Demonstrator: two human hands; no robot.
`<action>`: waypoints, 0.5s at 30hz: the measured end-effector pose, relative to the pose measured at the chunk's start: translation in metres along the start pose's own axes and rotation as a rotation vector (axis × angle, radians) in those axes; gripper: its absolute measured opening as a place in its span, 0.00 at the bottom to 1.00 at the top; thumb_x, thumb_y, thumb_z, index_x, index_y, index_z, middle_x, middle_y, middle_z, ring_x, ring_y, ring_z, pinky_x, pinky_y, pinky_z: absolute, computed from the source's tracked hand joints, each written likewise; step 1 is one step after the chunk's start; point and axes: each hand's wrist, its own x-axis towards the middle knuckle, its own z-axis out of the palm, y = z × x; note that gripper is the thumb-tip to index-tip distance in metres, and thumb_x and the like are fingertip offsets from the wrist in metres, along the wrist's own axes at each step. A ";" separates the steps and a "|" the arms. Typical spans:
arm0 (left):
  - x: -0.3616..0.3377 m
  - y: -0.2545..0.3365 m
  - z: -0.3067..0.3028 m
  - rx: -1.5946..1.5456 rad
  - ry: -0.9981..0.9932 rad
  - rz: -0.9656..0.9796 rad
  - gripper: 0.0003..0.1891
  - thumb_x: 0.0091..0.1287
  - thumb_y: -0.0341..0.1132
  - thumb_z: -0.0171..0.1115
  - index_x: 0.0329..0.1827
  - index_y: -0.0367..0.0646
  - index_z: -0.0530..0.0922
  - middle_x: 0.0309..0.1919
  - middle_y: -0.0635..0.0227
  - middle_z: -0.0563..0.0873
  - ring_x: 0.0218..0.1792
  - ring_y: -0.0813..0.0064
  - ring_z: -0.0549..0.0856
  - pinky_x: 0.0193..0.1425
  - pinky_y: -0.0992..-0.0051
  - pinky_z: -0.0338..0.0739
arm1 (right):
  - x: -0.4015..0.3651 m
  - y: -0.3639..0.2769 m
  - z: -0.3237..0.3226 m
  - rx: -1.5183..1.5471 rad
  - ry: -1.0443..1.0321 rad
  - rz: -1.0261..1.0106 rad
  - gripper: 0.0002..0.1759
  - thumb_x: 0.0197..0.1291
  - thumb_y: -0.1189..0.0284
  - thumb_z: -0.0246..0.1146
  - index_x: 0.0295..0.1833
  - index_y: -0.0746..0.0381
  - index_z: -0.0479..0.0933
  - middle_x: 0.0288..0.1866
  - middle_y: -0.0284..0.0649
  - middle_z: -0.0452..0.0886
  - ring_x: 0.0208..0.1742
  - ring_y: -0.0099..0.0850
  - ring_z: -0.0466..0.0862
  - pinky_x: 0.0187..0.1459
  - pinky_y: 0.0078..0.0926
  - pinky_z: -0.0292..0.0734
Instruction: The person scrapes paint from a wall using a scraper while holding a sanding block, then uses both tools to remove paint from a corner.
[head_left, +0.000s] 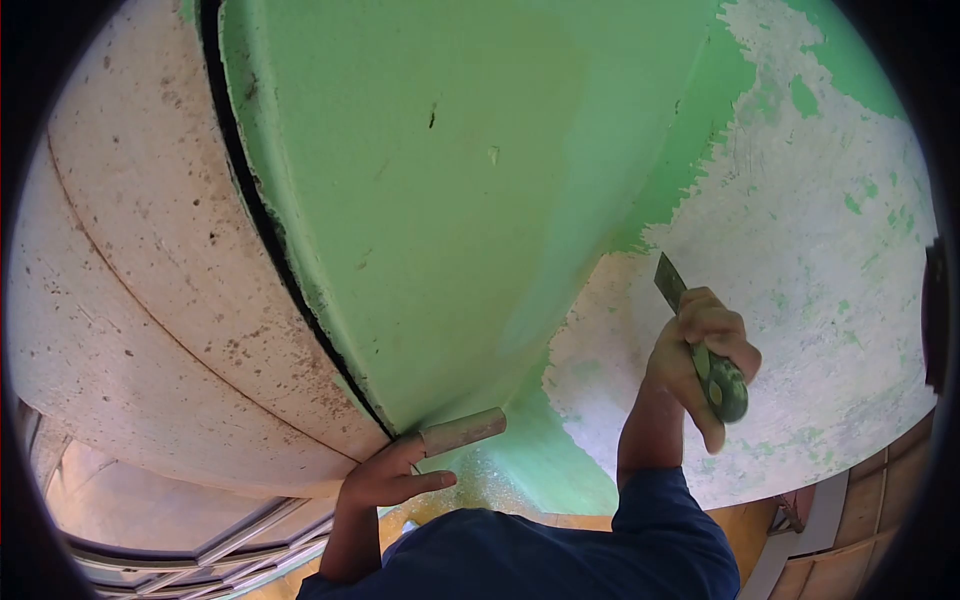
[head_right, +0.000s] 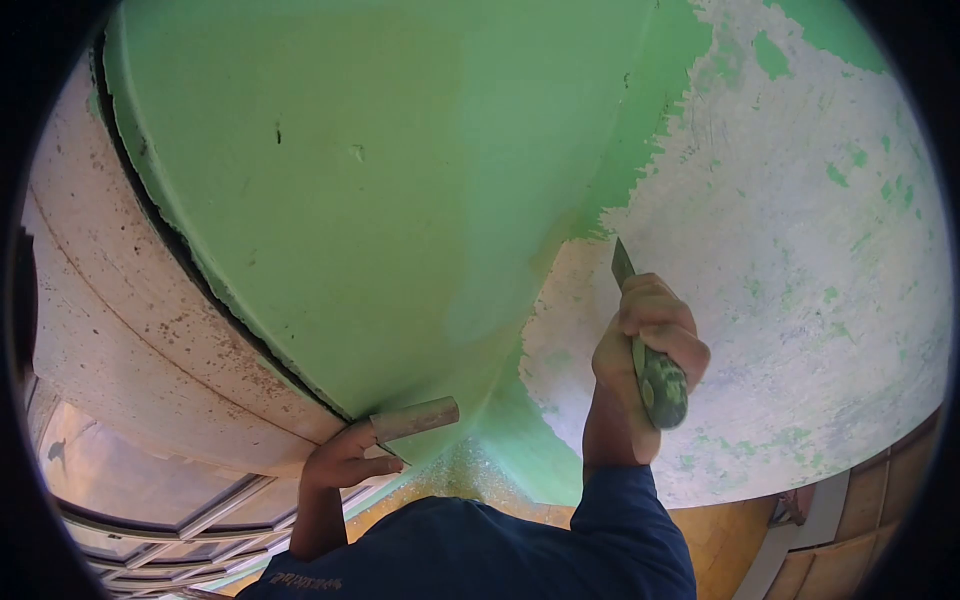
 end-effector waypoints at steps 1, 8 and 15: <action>0.000 0.001 0.001 -0.014 -0.012 0.001 0.29 0.59 0.28 0.63 0.64 0.34 0.65 0.60 0.61 0.71 0.62 0.70 0.67 0.66 0.71 0.58 | -0.002 0.005 0.001 -0.001 0.001 0.003 0.26 0.56 0.46 0.58 0.38 0.59 0.64 0.20 0.38 0.68 0.17 0.27 0.65 0.22 0.27 0.61; -0.001 -0.006 -0.001 0.026 -0.018 -0.002 0.32 0.61 0.38 0.63 0.65 0.33 0.62 0.62 0.57 0.70 0.64 0.67 0.66 0.67 0.71 0.56 | -0.004 0.002 -0.008 -0.019 -0.001 0.084 0.28 0.46 0.43 0.53 0.31 0.61 0.65 0.21 0.39 0.69 0.18 0.29 0.65 0.22 0.28 0.60; -0.003 -0.005 0.001 0.051 0.012 -0.005 0.27 0.59 0.29 0.63 0.62 0.34 0.66 0.58 0.61 0.73 0.59 0.70 0.69 0.64 0.71 0.61 | -0.012 0.011 -0.001 -0.001 -0.011 0.126 0.09 0.48 0.88 0.53 0.32 0.62 0.66 0.21 0.40 0.71 0.22 0.30 0.71 0.25 0.25 0.67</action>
